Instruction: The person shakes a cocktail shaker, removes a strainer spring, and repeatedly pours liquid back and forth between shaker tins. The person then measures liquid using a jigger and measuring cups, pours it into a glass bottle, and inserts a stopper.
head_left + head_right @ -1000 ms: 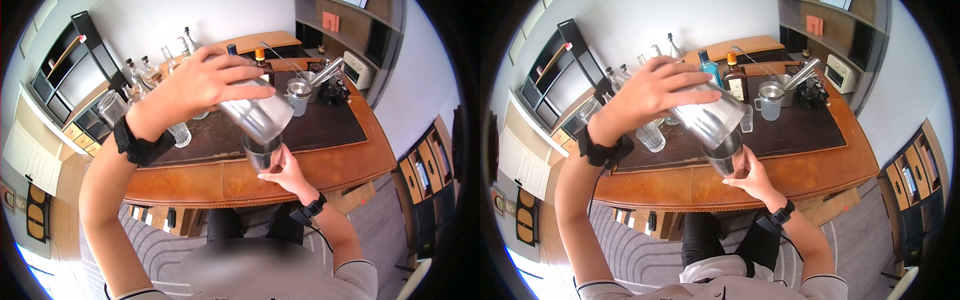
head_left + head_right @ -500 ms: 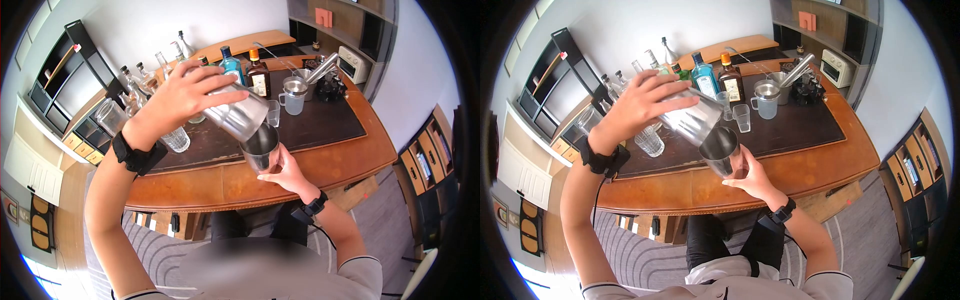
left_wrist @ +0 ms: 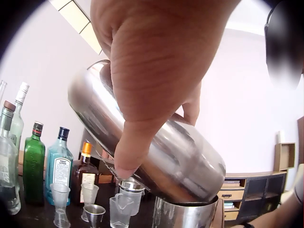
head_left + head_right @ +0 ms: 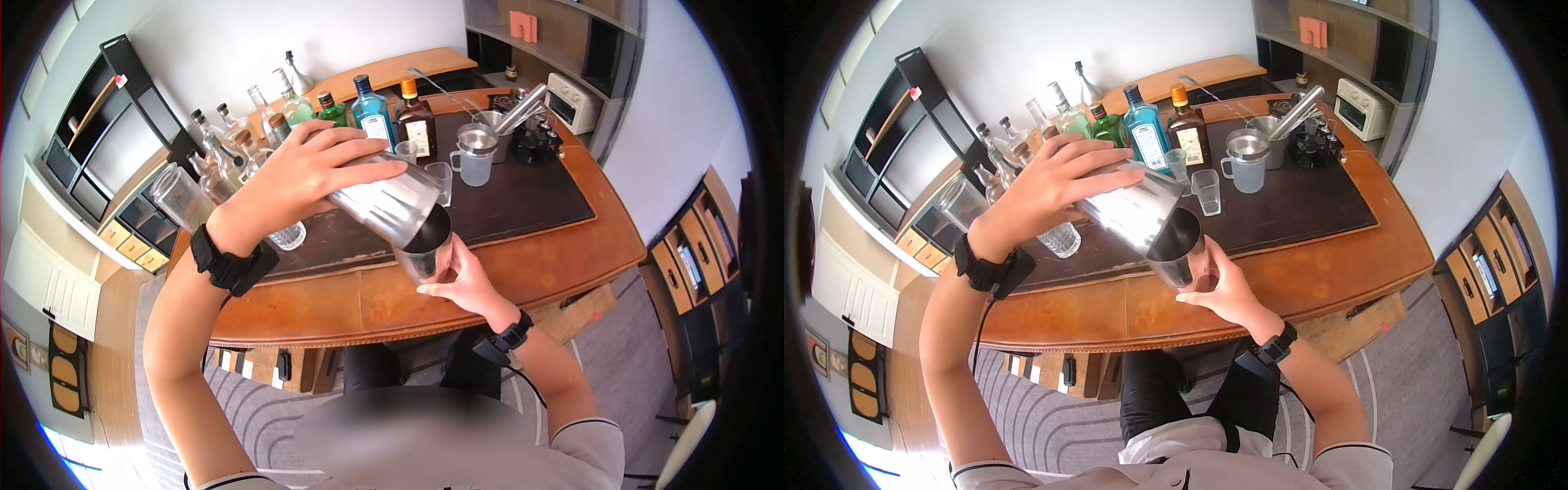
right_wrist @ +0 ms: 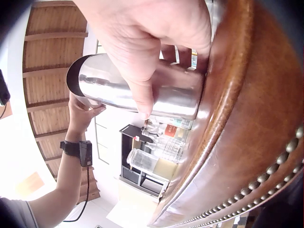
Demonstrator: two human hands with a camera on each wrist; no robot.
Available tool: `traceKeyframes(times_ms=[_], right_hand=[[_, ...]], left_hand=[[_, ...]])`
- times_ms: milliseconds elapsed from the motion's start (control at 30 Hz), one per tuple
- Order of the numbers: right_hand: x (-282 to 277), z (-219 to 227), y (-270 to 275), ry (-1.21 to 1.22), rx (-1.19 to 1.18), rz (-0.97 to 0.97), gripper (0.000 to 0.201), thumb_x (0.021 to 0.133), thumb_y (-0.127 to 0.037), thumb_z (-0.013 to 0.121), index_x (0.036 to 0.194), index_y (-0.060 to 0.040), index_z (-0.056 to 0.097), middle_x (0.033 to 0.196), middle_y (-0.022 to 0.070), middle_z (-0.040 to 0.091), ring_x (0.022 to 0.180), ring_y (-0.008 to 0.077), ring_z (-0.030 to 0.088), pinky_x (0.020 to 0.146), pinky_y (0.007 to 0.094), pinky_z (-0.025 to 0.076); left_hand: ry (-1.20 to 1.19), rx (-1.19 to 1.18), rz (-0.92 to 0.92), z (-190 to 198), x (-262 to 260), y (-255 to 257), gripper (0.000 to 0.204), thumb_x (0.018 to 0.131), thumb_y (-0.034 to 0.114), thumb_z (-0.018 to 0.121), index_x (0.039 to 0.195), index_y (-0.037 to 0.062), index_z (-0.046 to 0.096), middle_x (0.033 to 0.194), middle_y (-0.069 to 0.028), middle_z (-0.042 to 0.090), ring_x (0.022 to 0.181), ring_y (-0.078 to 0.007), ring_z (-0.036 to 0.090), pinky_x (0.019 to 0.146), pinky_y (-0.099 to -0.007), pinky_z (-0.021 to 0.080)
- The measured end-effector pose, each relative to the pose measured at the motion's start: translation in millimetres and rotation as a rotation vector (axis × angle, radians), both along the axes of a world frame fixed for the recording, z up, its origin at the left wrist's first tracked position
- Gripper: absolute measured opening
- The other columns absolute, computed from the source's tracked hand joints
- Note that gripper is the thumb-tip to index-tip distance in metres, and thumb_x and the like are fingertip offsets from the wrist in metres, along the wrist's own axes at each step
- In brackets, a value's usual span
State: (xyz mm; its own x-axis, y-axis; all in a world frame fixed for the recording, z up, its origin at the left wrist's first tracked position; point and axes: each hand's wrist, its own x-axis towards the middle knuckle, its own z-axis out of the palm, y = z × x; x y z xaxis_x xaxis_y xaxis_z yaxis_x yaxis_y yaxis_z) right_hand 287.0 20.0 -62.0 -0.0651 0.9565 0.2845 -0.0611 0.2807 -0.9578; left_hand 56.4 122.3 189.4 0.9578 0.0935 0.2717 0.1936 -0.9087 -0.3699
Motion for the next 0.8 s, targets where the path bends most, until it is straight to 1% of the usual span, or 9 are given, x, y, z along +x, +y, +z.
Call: traceKeyframes(times_ms=[67, 200, 333, 400, 467, 567, 600, 667, 800], right_hand=[[0, 2, -1, -0.010, 0.011, -0.008, 0.108, 0.071, -0.003, 0.089, 0.157, -0.0034, 0.024, 0.143, 0.0102, 0.052, 0.128, 0.0197, 0.053, 0.109, 0.0359, 0.044], [-1, -3, 2, 0.012, 0.037, -0.002, 0.107, 0.071, -0.003, 0.089, 0.157, -0.0035, 0.024, 0.142, 0.0102, 0.052, 0.127, 0.0192, 0.054, 0.108, 0.0359, 0.044], [-2, -3, 1, 0.008, -0.010, -0.007, 0.107, 0.071, -0.003, 0.089, 0.157, -0.0038, 0.024, 0.142, 0.0100, 0.052, 0.127, 0.0192, 0.054, 0.108, 0.0362, 0.044], [-2, -4, 2, 0.022, 0.009, -0.009, 0.107, 0.071, -0.003, 0.089, 0.157, -0.0039, 0.024, 0.142, 0.0100, 0.052, 0.127, 0.0192, 0.053, 0.108, 0.0363, 0.044], [-2, -5, 2, 0.001, 0.008, -0.013, 0.108, 0.072, -0.003, 0.089, 0.157, -0.0040, 0.024, 0.142, 0.0100, 0.052, 0.128, 0.0194, 0.054, 0.108, 0.0363, 0.044], [-1, -2, 0, -0.007, -0.011, -0.017, 0.108, 0.072, -0.003, 0.089, 0.158, -0.0041, 0.023, 0.142, 0.0098, 0.052, 0.128, 0.0195, 0.054, 0.108, 0.0363, 0.044], [-1, -2, -1, 0.005, -0.032, -0.011, 0.108, 0.072, -0.003, 0.089, 0.158, -0.0041, 0.023, 0.142, 0.0097, 0.052, 0.128, 0.0196, 0.054, 0.109, 0.0363, 0.044], [-1, -5, 0, 0.008, -0.015, -0.015, 0.108, 0.072, -0.003, 0.089, 0.158, -0.0041, 0.023, 0.142, 0.0097, 0.052, 0.128, 0.0195, 0.053, 0.109, 0.0364, 0.044], [-3, 0, -1, 0.002, 0.018, -0.012, 0.107, 0.072, -0.002, 0.089, 0.158, -0.0038, 0.024, 0.143, 0.0096, 0.051, 0.129, 0.0193, 0.053, 0.109, 0.0364, 0.044]], left_hand=[[-0.009, 0.091, 0.020, 1, -6, 2, 0.101, 0.055, -0.004, 0.084, 0.146, 0.0280, 0.052, 0.140, -0.0012, 0.059, 0.126, -0.0255, 0.056, 0.106, -0.0459, 0.042], [-0.009, 0.148, 0.070, 12, -16, 1, 0.099, 0.056, -0.004, 0.083, 0.145, 0.0278, 0.053, 0.139, -0.0014, 0.059, 0.125, -0.0255, 0.056, 0.107, -0.0464, 0.042], [-0.041, 0.076, 0.067, 12, -11, -1, 0.100, 0.055, -0.004, 0.084, 0.145, 0.0276, 0.054, 0.142, -0.0012, 0.058, 0.126, -0.0250, 0.055, 0.107, -0.0458, 0.041], [-0.054, -0.004, -0.005, 7, -4, -3, 0.099, 0.055, -0.003, 0.084, 0.144, 0.0273, 0.054, 0.141, -0.0013, 0.058, 0.125, -0.0252, 0.056, 0.105, -0.0450, 0.041], [-0.055, -0.018, -0.027, 3, 2, -6, 0.097, 0.056, -0.003, 0.083, 0.144, 0.0274, 0.054, 0.140, -0.0014, 0.059, 0.123, -0.0254, 0.057, 0.103, -0.0443, 0.042], [-0.045, 0.097, -0.049, -6, 4, -4, 0.093, 0.057, -0.001, 0.082, 0.142, 0.0276, 0.056, 0.137, -0.0003, 0.060, 0.123, -0.0241, 0.057, 0.102, -0.0434, 0.044], [-0.044, 0.098, -0.050, -6, 2, 0, 0.093, 0.057, -0.001, 0.082, 0.142, 0.0276, 0.056, 0.137, -0.0003, 0.060, 0.123, -0.0241, 0.057, 0.102, -0.0434, 0.044], [-0.048, 0.288, -0.049, -3, -3, 6, 0.092, 0.058, -0.001, 0.081, 0.142, 0.0278, 0.056, 0.136, 0.0002, 0.061, 0.123, -0.0239, 0.057, 0.103, -0.0437, 0.043], [-0.034, 0.356, 0.006, 11, -9, 2, 0.094, 0.058, -0.002, 0.081, 0.143, 0.0287, 0.055, 0.138, 0.0007, 0.060, 0.124, -0.0237, 0.057, 0.104, -0.0439, 0.043]])
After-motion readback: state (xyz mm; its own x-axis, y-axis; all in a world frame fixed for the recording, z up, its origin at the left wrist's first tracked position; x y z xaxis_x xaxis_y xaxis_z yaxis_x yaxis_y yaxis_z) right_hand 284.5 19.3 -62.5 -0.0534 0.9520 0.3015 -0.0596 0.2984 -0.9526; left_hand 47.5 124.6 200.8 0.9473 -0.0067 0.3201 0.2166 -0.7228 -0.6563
